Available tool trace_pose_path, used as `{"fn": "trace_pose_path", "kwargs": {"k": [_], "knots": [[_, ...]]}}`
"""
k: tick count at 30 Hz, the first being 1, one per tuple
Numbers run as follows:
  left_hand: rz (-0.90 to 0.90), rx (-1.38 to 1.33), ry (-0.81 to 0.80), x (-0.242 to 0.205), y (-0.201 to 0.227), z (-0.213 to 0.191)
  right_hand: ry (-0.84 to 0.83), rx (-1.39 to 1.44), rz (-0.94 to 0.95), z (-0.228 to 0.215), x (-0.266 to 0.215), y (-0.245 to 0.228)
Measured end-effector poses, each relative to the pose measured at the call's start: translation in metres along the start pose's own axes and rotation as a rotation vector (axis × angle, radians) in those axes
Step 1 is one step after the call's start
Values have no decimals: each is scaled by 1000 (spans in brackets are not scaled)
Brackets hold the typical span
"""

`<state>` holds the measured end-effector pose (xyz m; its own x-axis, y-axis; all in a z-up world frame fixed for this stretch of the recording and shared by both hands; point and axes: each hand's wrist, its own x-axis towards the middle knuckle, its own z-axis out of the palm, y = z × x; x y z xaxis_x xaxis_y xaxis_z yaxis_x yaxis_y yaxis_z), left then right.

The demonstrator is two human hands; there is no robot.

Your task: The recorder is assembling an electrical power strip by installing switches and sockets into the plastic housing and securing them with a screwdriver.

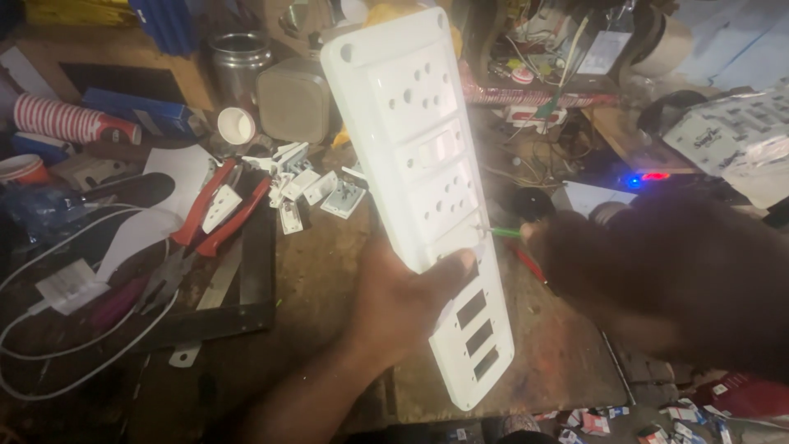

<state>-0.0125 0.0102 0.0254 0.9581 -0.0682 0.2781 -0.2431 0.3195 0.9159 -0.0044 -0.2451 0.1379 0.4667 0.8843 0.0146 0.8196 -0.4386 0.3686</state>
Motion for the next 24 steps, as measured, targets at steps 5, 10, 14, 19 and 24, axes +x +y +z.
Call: {"fn": "trace_pose_path", "kwargs": {"k": [5,10,14,19,24], "knots": [[65,38,-1,-1,-3,0,238,-205,-223,-29,25,-26],[43,69,5,-3,0,3,191,-264,-168,-22,15,-28],[10,115,6,-7,3,4,47,-185,9,-15,11,-37],[76,89,-46,-11,-1,0,13,159,358,-15,7,-38],[80,90,-71,-12,2,2,79,631,384,-8,-2,-29]]}}
